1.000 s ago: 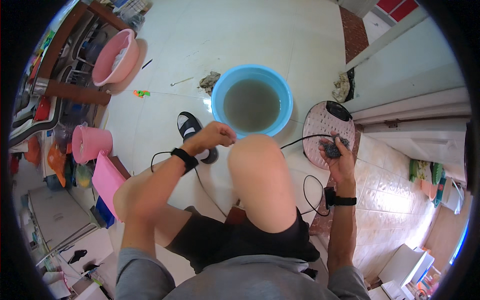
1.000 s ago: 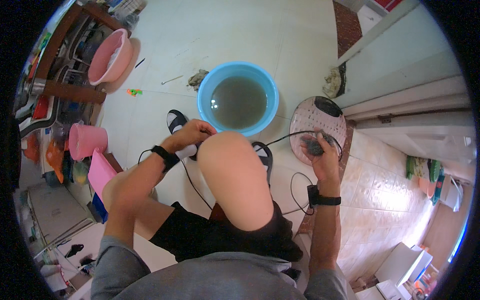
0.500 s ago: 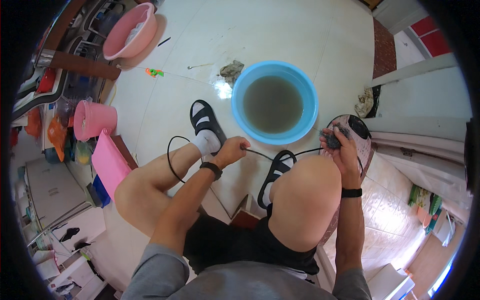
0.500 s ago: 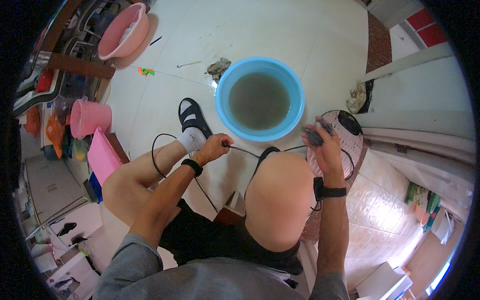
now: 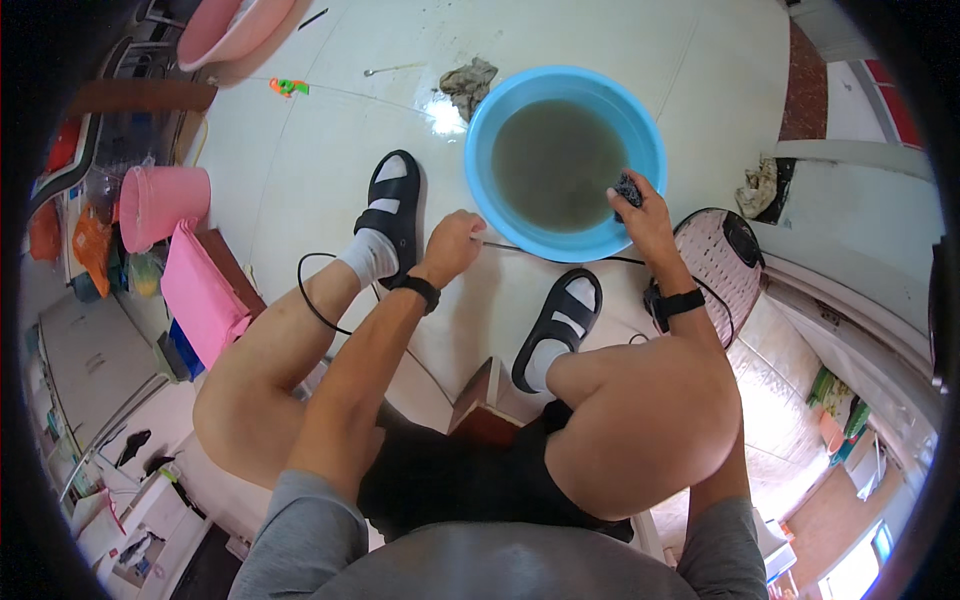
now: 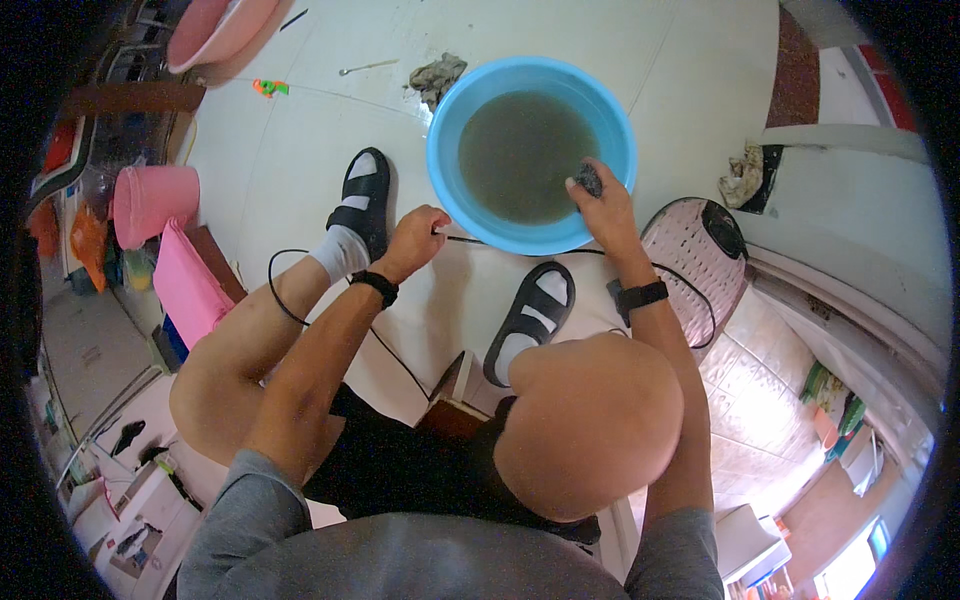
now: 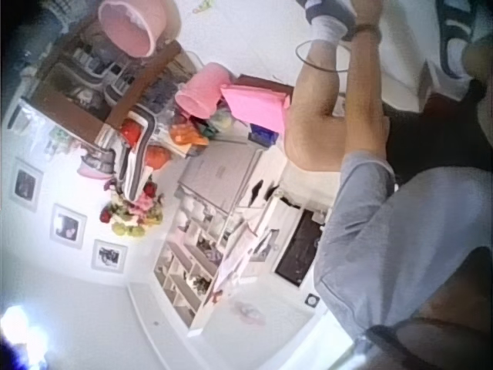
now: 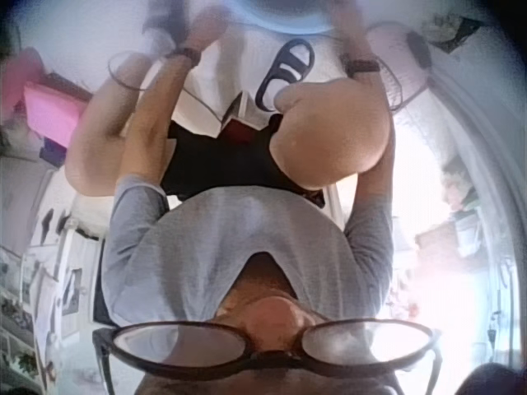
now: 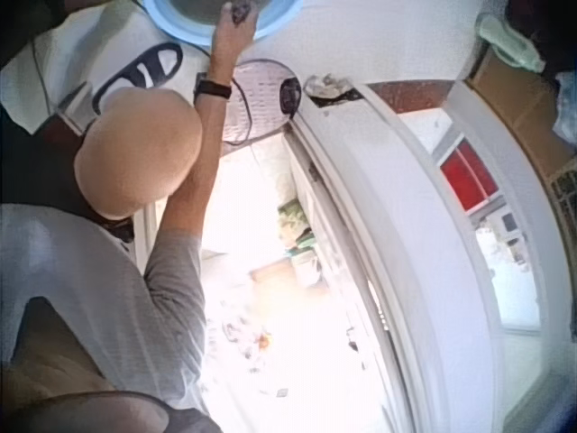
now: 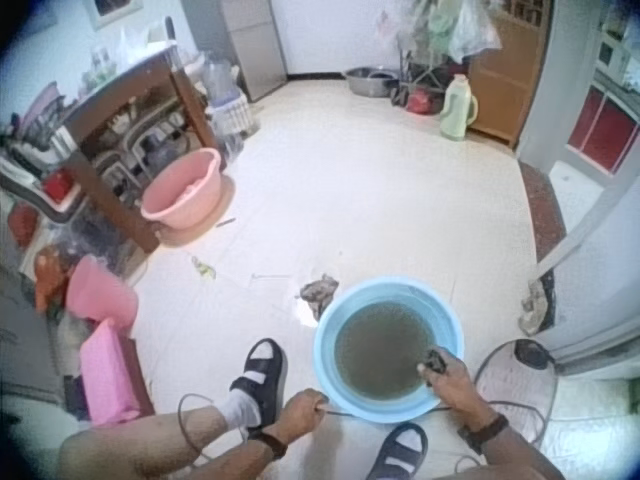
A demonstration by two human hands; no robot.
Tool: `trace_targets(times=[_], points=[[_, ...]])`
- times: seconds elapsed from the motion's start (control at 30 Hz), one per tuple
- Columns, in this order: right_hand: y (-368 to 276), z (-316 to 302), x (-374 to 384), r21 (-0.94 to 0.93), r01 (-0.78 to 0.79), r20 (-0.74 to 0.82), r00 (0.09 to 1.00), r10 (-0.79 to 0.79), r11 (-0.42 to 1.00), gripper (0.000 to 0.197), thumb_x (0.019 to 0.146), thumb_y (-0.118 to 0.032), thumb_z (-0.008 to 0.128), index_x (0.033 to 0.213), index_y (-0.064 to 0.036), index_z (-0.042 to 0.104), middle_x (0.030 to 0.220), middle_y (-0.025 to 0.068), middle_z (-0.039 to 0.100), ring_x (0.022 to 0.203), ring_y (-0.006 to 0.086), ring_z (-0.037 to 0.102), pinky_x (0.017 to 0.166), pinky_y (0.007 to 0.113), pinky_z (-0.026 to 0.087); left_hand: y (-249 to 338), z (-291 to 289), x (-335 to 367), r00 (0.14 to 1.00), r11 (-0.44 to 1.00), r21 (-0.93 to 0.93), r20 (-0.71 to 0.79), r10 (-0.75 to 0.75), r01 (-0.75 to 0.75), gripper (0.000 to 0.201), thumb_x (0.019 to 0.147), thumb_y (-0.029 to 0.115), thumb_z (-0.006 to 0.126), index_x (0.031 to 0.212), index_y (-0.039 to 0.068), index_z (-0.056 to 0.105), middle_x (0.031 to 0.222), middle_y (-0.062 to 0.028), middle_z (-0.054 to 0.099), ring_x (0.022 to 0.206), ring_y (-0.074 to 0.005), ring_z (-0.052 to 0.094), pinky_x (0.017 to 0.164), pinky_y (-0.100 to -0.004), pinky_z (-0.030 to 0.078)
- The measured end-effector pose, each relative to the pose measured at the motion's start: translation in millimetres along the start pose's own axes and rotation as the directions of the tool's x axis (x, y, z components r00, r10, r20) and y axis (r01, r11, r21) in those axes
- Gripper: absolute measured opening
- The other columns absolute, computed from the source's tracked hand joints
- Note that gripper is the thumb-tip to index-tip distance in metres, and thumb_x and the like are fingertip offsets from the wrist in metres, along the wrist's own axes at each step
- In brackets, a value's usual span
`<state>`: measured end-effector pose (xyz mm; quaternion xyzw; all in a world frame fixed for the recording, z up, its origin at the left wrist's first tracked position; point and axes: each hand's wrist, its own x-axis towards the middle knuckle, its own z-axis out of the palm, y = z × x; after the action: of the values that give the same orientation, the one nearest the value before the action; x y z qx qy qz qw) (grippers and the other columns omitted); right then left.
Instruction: Cleaning an electrical cord and plug using steel wool and water in a bucket.
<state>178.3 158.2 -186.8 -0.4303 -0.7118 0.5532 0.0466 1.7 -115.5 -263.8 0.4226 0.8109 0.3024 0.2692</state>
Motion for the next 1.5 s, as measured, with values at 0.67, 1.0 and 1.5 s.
trace_targets(times=[0.67, 1.0, 1.5], points=[[13.6, 70.0, 10.7, -0.697, 0.431, 0.436, 0.889, -0.138, 0.574, 0.063, 0.074, -0.020, 0.077, 0.130, -0.0046, 0.054, 0.128, 0.0177, 0.055, 0.125, 0.0385, 0.046, 0.101, 0.044, 0.044, 84.1, -34.1, 64.6, 0.842, -0.077, -0.981, 0.194, -0.503, 0.180, 0.055, 0.103, 0.050, 0.037, 0.116, -0.001, 0.056, 0.112, -0.0158, 0.063, 0.103, -0.0279, 0.062, 0.090, -0.0400, 0.049], [56.7, 73.4, 91.9, 0.486, -0.284, -0.138, 0.909, 0.394, 0.826, 0.026, 0.093, -0.018, 0.061, 0.111, 0.0008, 0.062, 0.100, 0.0165, 0.066, 0.095, 0.0277, 0.064, 0.087, 0.036, 0.051, 69.8, 6.9, 103.1, 0.807, -0.410, -0.888, 0.394, -0.439, 0.209, 0.072, 0.100, 0.060, 0.030, 0.148, 0.007, 0.032, 0.151, -0.0169, 0.037, 0.140, -0.0290, 0.034, 0.114, -0.0457, 0.029], [5.5, 113.6, 49.2, -0.085, 0.486, 0.193, 0.864, -0.464, 0.870, 0.039, 0.100, -0.030, 0.048, 0.129, -0.0039, 0.051, 0.125, 0.0159, 0.056, 0.114, 0.0286, 0.055, 0.098, 0.039, 0.045, 84.7, 43.5, 112.6, 0.860, -0.400, -0.829, 0.484, -0.162, 0.391, 0.061, 0.101, 0.053, 0.038, 0.132, 0.002, 0.051, 0.119, -0.0128, 0.062, 0.111, -0.0224, 0.059, 0.093, -0.0329, 0.049]])
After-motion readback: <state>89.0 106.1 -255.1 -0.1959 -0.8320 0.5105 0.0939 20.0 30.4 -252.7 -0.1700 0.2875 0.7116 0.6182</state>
